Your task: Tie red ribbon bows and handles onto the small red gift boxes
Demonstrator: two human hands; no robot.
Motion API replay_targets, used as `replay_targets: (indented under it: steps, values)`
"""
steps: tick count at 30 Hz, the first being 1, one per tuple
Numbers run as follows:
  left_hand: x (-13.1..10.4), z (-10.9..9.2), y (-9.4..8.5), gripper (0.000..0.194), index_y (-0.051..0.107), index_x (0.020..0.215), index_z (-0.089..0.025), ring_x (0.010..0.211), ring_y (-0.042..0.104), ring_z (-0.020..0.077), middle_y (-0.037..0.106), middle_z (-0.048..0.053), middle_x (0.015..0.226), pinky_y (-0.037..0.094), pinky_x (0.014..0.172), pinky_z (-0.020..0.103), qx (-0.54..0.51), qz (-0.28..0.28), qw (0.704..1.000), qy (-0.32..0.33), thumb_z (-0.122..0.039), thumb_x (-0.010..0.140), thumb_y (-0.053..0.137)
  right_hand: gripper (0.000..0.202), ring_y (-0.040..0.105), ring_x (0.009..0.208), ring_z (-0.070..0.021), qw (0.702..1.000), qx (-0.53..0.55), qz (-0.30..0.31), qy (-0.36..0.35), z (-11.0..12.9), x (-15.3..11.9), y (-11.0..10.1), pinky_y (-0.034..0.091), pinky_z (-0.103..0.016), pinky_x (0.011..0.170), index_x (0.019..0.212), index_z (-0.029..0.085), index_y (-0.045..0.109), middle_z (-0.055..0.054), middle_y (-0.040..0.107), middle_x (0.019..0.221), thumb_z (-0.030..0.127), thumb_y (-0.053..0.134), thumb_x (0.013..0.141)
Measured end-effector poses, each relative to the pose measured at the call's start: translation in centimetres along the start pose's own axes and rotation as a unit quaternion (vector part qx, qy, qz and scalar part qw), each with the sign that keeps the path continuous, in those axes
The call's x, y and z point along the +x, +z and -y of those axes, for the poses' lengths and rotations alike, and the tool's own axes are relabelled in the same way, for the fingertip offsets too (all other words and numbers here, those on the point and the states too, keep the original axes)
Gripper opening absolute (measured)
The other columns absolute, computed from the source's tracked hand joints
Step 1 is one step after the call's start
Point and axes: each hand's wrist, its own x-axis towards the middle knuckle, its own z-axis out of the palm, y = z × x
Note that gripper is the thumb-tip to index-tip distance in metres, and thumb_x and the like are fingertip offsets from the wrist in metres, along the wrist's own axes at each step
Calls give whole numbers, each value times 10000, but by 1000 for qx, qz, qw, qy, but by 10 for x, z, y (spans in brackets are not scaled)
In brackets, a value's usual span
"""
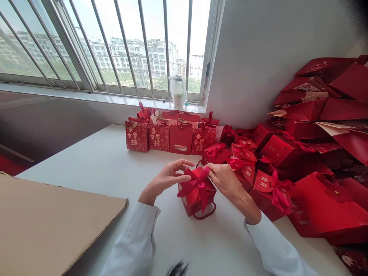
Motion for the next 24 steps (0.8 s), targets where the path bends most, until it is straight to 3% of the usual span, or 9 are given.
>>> replay_targets:
  steps: [4,10,14,17,24]
  values:
    - [0,5,-3,316,604,1025,-166,714,571,119,602,18,859,434,629,227,-10,-23,1000,11,-354,779,665,246,546,563,-116,1000,2,7,9,1,0,0,314,-212,557,719,189,574,-11,637,655,148,406,895]
    - [8,11,12,250,637,930,-164,699,581,125,638,19,813,440,619,222,45,-82,995,39,-386,826,587,236,573,601,-119,1000,-5,14,12,1,0,1,315,-211,570,751,186,582,-20,656,695,154,404,904]
    - [12,15,22,121,638,816,-174,680,558,115,642,-3,757,439,666,225,191,-166,963,91,-218,827,525,243,569,607,-130,1000,-19,14,15,1,0,3,296,-221,557,754,186,565,-30,647,698,166,388,919]
    - [14,20,27,162,616,772,-180,694,558,113,645,-3,788,437,668,221,265,-214,932,127,-107,801,474,246,562,581,-134,999,-23,17,23,3,-1,4,294,-220,542,780,186,568,-30,630,664,169,372,929]
    - [17,28,30,206,625,819,-187,705,585,123,643,7,805,460,623,211,266,-279,914,126,-112,837,435,287,629,643,-154,998,-22,2,57,7,-2,12,349,-206,581,1045,177,590,-54,663,709,100,348,910]
